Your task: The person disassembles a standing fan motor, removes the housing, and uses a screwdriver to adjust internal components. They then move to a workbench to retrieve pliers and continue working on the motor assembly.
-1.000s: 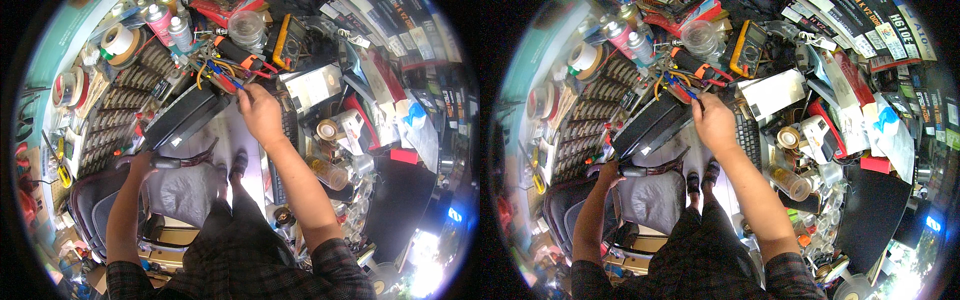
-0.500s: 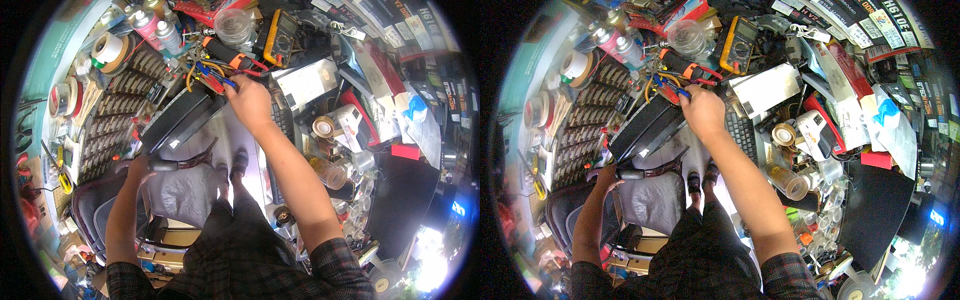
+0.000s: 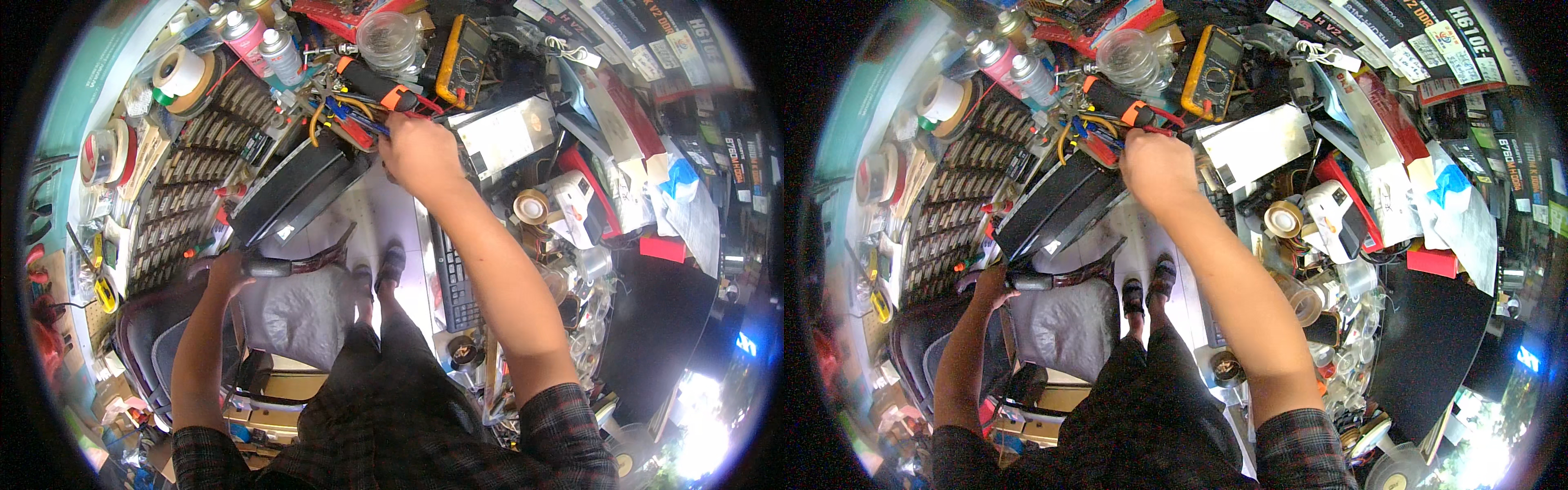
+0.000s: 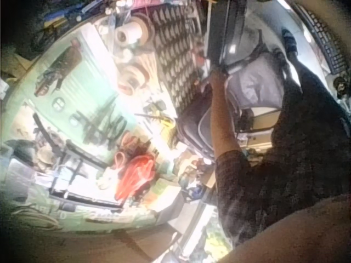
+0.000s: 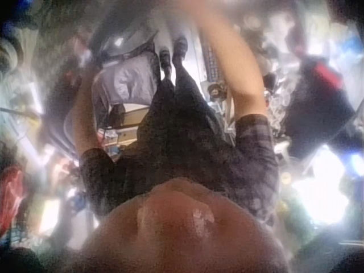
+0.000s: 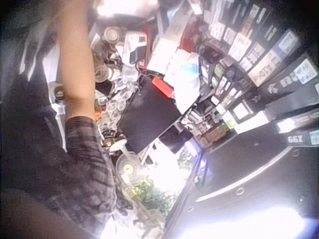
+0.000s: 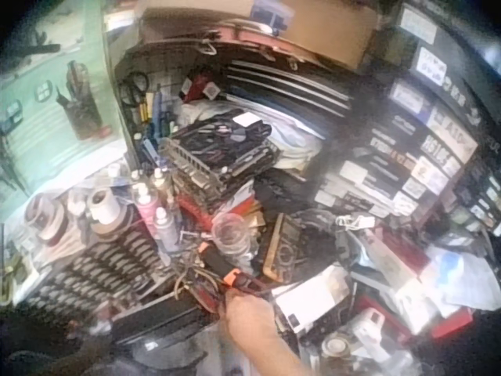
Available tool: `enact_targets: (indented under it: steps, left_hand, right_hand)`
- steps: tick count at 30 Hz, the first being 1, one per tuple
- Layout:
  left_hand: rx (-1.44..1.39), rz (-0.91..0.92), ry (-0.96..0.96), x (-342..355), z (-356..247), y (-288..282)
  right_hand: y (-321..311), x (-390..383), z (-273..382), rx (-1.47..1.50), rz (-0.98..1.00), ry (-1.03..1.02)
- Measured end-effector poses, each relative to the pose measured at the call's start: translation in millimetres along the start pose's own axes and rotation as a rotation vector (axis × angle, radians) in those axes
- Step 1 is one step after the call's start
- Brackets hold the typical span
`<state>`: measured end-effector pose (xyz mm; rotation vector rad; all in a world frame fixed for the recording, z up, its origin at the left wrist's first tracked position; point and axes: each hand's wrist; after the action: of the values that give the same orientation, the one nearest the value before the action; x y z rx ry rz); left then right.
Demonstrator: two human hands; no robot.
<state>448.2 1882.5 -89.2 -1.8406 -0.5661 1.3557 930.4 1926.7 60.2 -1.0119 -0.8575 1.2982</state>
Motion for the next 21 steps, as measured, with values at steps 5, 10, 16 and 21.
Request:
enact_targets:
  steps: [5, 10, 16, 21]
  left_hand:
    - [-0.030, -0.033, -0.002, 0, -2, 1]
    - [-0.033, -0.024, -0.006, 0, -1, 1]
    - [-0.022, -0.046, 0.032, 1, -4, -1]
    - [-0.032, -0.048, 0.050, 2, 5, 5]
  right_hand:
    - [-4, -24, -18, 0.240, -0.122, 0.041]
    - [-5, -41, -26, 0.491, -0.121, 0.186]
    - [5, -44, -15, 0.489, -0.169, 0.186]
    - [21, -39, -13, 0.385, -0.290, 0.046]
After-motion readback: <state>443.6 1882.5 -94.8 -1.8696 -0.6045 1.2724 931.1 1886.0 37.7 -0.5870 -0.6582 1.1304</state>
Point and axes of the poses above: each hand's wrist, its own x-axis towards the middle knuckle, its own y-axis out of the palm, z = x × y, and after that the axes turned 2 degrees about -z, right-handed
